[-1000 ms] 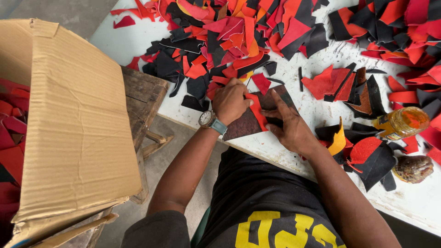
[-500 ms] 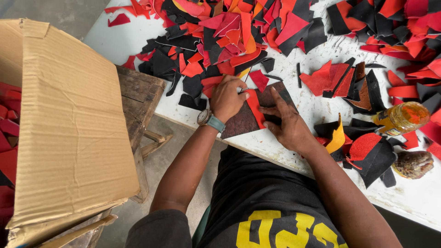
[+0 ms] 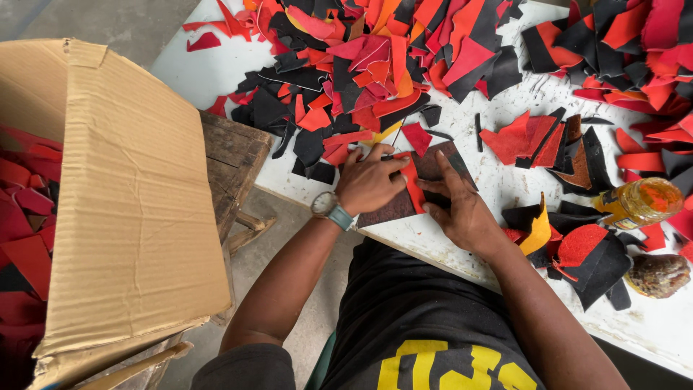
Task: The person repeatedly picks up small red, black, and yellow foam pieces from a table, aligns them, and presses them together by hand. They place the assembled pieces into a cardboard box. The process is repeated continuously throughout the clip.
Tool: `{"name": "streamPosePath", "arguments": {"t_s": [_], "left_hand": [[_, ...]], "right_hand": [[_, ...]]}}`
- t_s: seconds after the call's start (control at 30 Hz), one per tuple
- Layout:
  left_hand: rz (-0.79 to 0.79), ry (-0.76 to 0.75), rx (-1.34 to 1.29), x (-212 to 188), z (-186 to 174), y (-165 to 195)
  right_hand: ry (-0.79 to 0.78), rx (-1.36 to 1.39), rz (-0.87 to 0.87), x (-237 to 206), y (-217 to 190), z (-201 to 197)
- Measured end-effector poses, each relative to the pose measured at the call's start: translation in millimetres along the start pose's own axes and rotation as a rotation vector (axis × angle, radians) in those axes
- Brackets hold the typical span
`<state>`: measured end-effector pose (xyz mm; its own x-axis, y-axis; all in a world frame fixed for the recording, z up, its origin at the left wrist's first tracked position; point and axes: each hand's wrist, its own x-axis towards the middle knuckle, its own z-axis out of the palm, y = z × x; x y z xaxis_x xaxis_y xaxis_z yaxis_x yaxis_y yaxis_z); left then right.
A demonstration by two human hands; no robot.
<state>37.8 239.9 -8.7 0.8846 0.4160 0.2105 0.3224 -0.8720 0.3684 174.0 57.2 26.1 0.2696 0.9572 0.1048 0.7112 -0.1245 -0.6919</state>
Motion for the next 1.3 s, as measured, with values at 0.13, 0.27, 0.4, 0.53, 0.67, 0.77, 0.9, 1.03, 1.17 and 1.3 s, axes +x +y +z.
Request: {"name": "streamPosePath", "arguments": {"t_s": [0.13,0.27,0.4,0.53,0.67,0.77,0.9,1.03,1.17,1.3], "left_hand": [[-0.132,0.049,-0.095,2,3,3],[-0.220,0.144,-0.071,16,4,12],[-0.261,-0.056,0.004,39,-2,14],[-0.293,-0.217,0.033,57,-9,13],[-0.179,-0.150,0.040,60,-9,13],[-0.225,-0.277,0.131,61,-8,18],[-0.243,-0.359,0.211,72,-16,30],[-0.286,-0.500,0.217,83,-34,35],[-0.293,-0.543,0.307,88,-29,40],[-0.240,-0.590,0.332,99,-11,33]], "right_hand": [[-0.018,0.143,0.019,1,0,-5],[0.004,0.172,0.059,2,1,-5],[-0.006,0.112,0.027,0,2,-2],[0.014,0.113,0.009,-4,3,-2],[0.027,0.104,-0.024,-8,4,-5],[0.006,0.084,0.032,-10,6,-4],[0.037,-0.013,-0.052,-15,10,-1],[0.043,0.009,-0.075,-18,16,-1],[0.028,0.042,-0.031,-19,17,-2],[0.031,0.058,-0.028,-21,15,-3]]}}
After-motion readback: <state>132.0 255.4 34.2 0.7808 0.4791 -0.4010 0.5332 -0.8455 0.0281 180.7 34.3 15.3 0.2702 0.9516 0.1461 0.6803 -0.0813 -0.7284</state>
